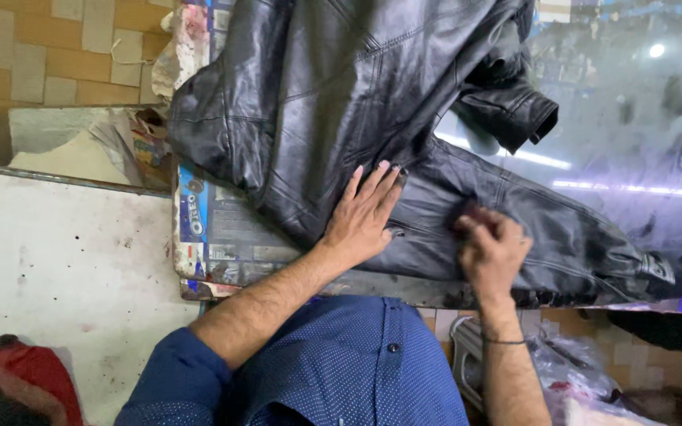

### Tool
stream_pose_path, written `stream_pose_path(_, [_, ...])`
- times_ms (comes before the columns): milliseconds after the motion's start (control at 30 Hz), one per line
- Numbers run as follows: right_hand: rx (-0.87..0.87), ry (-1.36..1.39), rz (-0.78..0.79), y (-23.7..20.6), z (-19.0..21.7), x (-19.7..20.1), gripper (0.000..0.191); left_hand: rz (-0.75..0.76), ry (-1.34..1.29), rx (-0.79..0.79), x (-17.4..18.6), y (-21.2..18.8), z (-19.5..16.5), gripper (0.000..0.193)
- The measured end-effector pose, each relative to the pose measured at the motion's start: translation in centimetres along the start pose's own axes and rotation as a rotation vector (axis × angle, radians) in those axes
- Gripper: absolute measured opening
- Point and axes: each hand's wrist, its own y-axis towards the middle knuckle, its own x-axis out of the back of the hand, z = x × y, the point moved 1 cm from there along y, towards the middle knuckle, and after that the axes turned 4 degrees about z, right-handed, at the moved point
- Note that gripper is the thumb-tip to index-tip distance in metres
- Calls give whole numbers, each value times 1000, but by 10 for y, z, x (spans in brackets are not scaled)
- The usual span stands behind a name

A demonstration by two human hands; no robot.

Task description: The person wipes the surface of a black leather jacket with a small reddish pad, focusing on the sleeve cuff, sleeve seam, and shoulder area. The jacket remains on a cluttered workbench throughout the clip.

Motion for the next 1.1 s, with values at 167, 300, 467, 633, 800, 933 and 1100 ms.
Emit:
stream_pose_path(167, [-11,311,-137,8,8,5,25,13,-13,33,7,2,-2,96])
stream_pose_path(300, [172,129,-48,15,30,3,30,23,8,12,8,1,-3,96])
stream_pose_path(467, [109,261,-190,28,40,2,21,-5,-28,14,5,1,-1,93])
stream_pose_path(633, [60,183,-205,32,50,-3,20,-108,13,-61,3,-6,1,88])
stream_pose_path(800, [225,383,-107,37,60,-12,25,-124,-17,25,3,-17,1,89])
stream_pose_path(933, [18,318,-225,52,65,-17,19,-80,-99,83,4,-13,2,93])
stream_pose_path(1100, [328,328,-22,67,82,-19,26,-89,-34,108,8,-11,3,94])
